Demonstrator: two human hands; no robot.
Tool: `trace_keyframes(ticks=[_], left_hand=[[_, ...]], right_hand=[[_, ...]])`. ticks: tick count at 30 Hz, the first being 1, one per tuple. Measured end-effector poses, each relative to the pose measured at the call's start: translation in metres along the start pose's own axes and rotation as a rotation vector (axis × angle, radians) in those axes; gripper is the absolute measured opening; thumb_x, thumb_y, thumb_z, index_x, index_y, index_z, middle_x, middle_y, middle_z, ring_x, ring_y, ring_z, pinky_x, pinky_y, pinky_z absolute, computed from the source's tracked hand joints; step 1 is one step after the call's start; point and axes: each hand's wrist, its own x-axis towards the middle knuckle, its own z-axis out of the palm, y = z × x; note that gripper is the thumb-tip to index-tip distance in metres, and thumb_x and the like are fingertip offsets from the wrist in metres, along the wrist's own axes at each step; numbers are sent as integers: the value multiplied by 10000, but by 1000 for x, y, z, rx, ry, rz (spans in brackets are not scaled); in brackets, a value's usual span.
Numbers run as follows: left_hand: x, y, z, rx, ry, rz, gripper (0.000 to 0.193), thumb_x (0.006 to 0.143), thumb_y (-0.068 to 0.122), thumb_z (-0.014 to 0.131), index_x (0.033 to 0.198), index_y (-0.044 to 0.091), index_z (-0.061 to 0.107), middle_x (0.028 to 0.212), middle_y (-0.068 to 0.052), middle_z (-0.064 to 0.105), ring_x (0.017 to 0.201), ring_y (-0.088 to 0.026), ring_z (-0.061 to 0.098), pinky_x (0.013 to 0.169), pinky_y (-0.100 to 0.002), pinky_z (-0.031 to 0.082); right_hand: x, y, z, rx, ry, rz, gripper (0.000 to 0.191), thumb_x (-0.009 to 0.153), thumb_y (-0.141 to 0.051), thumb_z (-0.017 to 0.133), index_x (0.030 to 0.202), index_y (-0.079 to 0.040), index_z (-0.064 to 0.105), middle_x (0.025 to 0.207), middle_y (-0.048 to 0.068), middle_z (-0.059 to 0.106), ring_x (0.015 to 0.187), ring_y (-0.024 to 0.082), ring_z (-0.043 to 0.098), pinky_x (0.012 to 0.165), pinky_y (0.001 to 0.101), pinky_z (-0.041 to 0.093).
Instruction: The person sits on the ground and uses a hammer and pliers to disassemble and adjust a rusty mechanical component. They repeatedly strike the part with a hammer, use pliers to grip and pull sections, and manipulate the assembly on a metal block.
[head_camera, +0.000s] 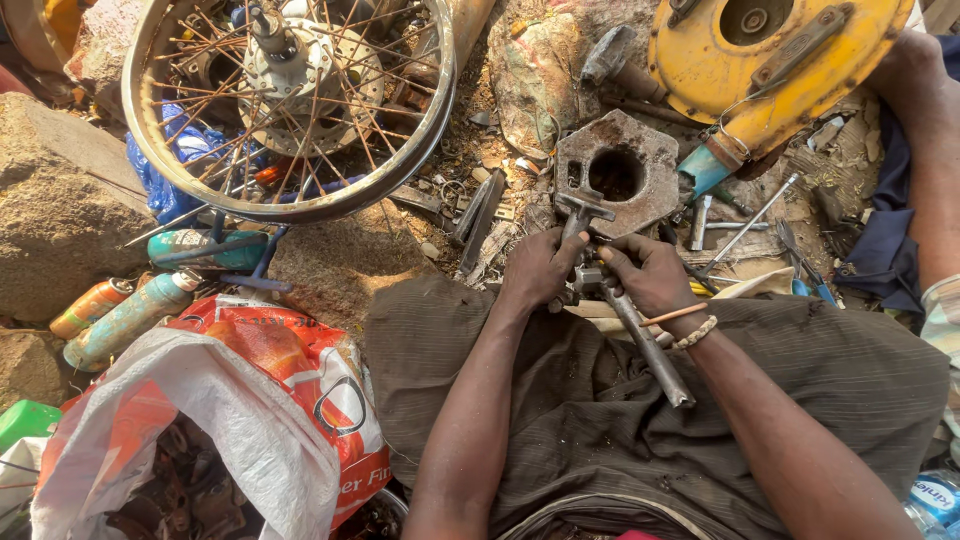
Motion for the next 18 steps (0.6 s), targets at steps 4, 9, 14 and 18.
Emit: trace_keyframes(ticks=[4,9,14,18], left_hand=[[1,-4,1,-74,-39,-78,694,969,687,409,798,88,715,612,-38,600,571,-193,574,564,-401,451],[0,-3,-4,-133,-1,-47,650,979,646,437,783,96,724,601,-15,606,549,-164,572,560,-382,458],[0,0,-18,-253,-127,-242,577,953,557,480,765,84,751,586,-50,633,526,-180,599,540,-377,458],[1,-2,-21,-196,-151,-243,583,933,574,491,782,86,771,577,-51,646,533,-182,629,552,-360,478]], right_hand=[[-4,-11,2,137,7,5,308,922,-226,721,1140,-20,651,1027,103,745,824,159,719,752,315,602],[-14,-29,12,17,113,-153,202,982,-142,722,1129,-3,724,1042,151,769,854,195,721,763,343,597],[-18,-36,23,-11,139,-426,461,887,-124,734,1298,37,602,1202,134,693,1050,189,689,896,325,569],[-8,-35,19,-34,20,88,252,1029,-219,679,1105,16,727,954,139,771,841,250,733,745,373,597]])
